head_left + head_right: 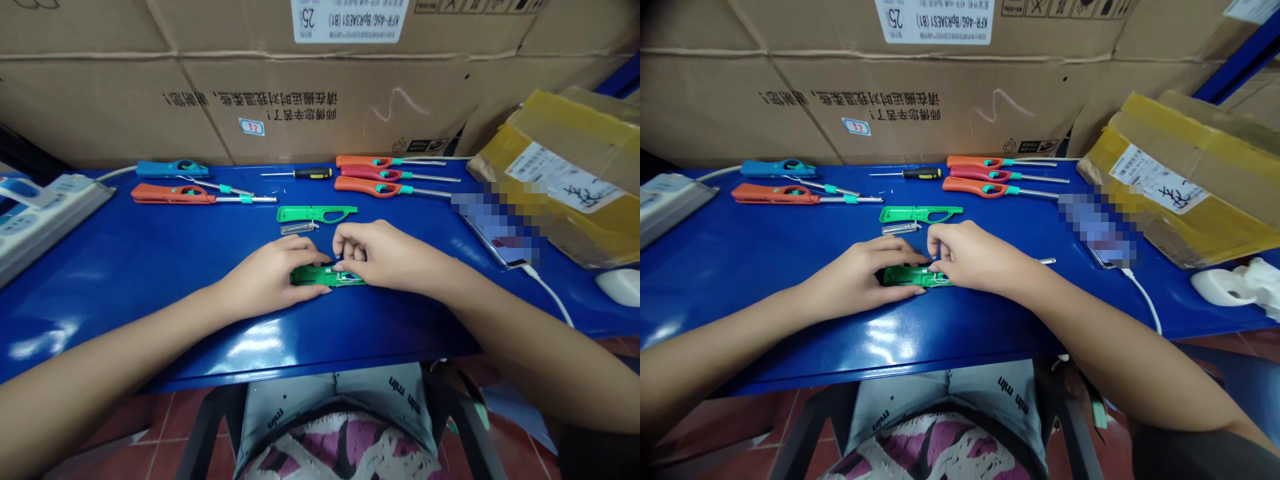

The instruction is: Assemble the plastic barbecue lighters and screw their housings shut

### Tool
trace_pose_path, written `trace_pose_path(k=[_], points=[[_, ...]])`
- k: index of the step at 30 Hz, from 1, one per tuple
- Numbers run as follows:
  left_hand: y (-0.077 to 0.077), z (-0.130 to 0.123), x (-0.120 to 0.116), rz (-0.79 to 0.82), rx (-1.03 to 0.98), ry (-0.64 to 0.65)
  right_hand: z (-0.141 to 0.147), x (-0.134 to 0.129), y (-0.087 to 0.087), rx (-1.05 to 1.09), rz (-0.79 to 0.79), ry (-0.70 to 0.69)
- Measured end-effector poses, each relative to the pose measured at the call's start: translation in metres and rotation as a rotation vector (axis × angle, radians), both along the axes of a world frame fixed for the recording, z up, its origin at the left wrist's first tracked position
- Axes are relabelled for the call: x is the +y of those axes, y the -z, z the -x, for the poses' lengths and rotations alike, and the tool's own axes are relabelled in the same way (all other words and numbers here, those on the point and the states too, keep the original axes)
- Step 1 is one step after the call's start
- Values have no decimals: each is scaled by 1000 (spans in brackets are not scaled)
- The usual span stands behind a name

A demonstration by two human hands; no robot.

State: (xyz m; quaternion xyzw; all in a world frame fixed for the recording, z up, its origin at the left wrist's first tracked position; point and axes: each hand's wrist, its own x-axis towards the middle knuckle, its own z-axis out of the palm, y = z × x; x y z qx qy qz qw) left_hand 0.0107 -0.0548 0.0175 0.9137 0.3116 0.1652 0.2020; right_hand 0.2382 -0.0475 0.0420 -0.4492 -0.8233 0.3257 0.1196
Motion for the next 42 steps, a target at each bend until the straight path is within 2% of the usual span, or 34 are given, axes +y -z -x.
trace_pose_path(k=[5,11,17,20,25,27,33,42], points=[[-2,-1,0,50,1,-9,1,1,0,20,34,14],[0,3,2,-40,-7,7,-3,3,-2,34,12,36],[3,5,3,-103,7,42,-9,9,-4,57,199,76],[3,5,3,-125,15,49,-17,12,-11,17,146,50],[3,6,3,-160,43,60,-28,12,-20,-174,75,-147],[3,6,3,-164,49,63,-29,11,-20,-206,71,-184],[2,6,3,-183,67,80,-23,10,-16,-206,75,-188],[2,6,2,-194,71,96,-26,9,-19,-181,-6,-226]])
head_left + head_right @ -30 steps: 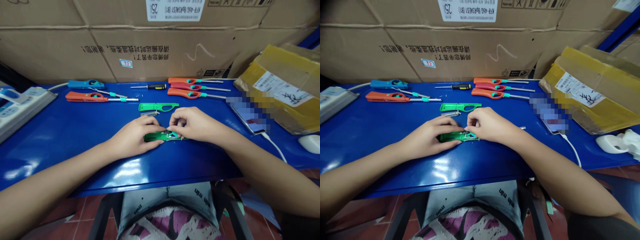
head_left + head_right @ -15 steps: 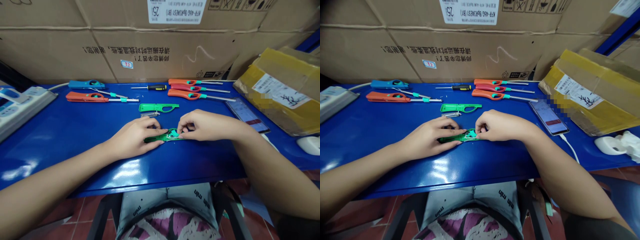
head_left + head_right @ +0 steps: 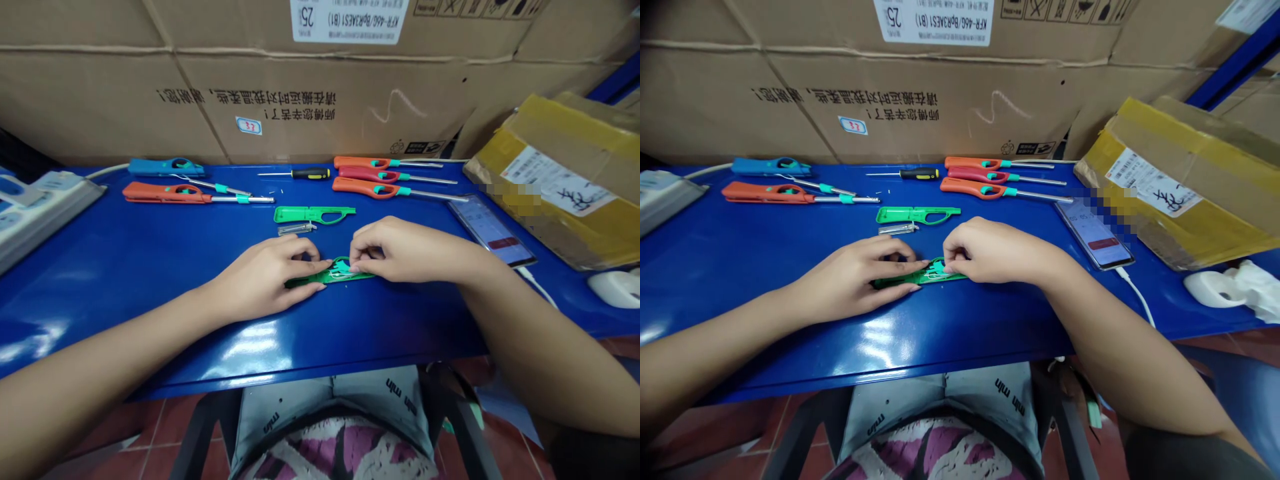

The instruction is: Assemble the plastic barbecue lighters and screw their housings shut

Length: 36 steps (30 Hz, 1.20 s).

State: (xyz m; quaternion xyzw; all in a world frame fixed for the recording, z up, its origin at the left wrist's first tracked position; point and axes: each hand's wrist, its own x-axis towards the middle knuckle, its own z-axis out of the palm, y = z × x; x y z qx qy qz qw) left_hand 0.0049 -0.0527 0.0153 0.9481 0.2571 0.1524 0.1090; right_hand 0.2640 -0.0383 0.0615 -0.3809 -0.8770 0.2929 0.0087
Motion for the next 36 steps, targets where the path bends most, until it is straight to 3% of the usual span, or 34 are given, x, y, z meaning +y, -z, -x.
trace_pose_path(k=[8,13,17,22,36], points=[[0,2,2,3,5,-3,3,1,6,31,-103,-83],[0,1,2,19,8,-14,3,1,6,3,-113,-60],[-1,0,0,120,-25,-62,1,2,6,-14,-86,-37],[-4,-1,-1,226,-35,-98,-5,4,4,-10,-70,-111],[-7,-6,-3,276,-42,-260,7,-2,8,47,-79,-133]])
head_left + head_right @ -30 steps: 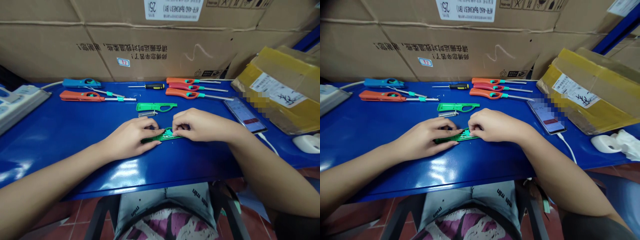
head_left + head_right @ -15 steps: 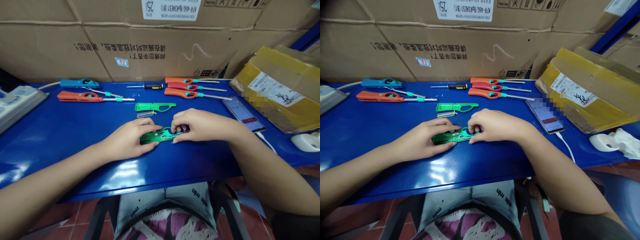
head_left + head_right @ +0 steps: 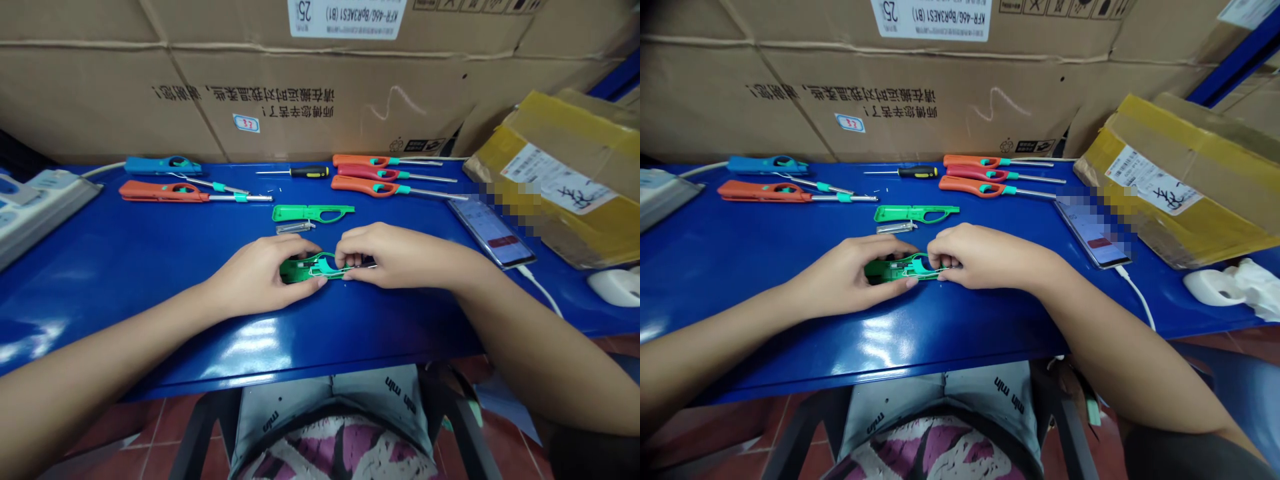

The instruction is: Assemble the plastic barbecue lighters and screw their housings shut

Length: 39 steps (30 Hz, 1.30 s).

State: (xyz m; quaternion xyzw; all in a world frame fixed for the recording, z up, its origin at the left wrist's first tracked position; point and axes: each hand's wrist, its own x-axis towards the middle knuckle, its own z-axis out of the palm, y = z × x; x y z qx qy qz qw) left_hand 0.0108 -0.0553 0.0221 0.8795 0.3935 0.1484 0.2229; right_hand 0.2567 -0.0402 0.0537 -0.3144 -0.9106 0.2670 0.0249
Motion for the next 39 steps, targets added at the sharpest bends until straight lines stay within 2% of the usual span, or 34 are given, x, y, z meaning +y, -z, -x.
trace_pose_path(k=[13,22,33,39], points=[[3,1,0,-36,-18,-48,2,-4,2,9,10,21],[2,0,0,-76,-32,115,5,-5,5,22,-6,43],[2,2,0,-67,-49,115,4,-3,4,59,15,-13],[3,1,1,-55,-75,106,3,-3,4,46,11,39]])
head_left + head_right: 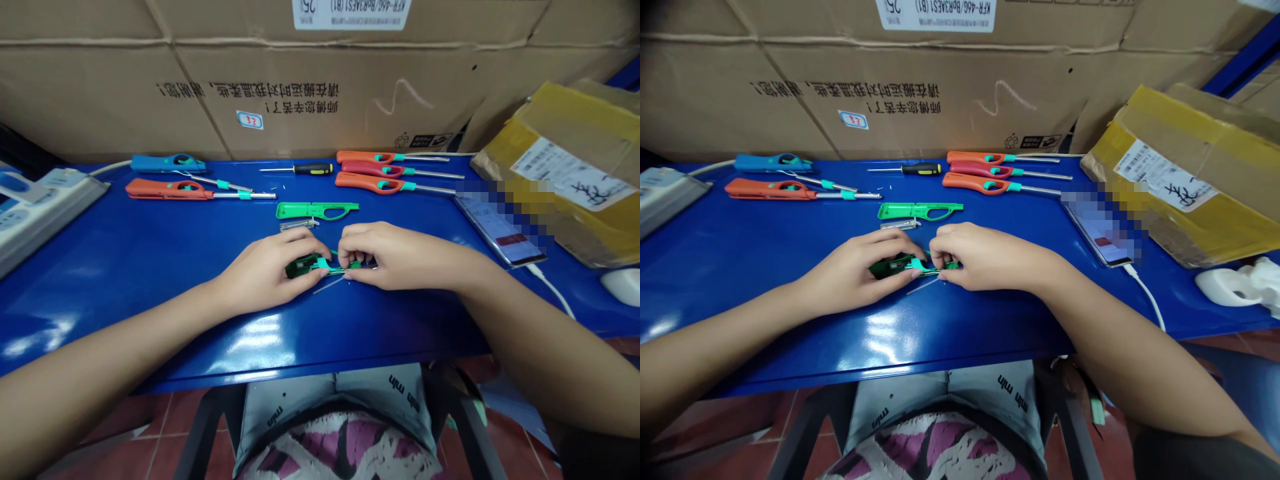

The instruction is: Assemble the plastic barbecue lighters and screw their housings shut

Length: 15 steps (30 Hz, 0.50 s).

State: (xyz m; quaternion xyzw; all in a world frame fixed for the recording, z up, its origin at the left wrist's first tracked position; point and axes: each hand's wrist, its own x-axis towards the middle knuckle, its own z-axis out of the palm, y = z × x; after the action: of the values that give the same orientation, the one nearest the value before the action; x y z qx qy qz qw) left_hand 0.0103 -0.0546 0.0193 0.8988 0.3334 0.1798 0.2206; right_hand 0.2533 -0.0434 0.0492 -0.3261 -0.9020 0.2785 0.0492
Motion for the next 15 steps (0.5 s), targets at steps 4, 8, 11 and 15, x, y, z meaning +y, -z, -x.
trace_pose_path(k=[4,8,11,15], points=[[1,-1,0,11,-3,-1,2,0,0,28,17,12],[3,0,0,3,-21,-2,3,0,4,93,11,50],[4,1,1,-7,-34,-1,4,1,9,137,27,94],[4,2,2,-10,-42,7,6,2,13,131,78,112]])
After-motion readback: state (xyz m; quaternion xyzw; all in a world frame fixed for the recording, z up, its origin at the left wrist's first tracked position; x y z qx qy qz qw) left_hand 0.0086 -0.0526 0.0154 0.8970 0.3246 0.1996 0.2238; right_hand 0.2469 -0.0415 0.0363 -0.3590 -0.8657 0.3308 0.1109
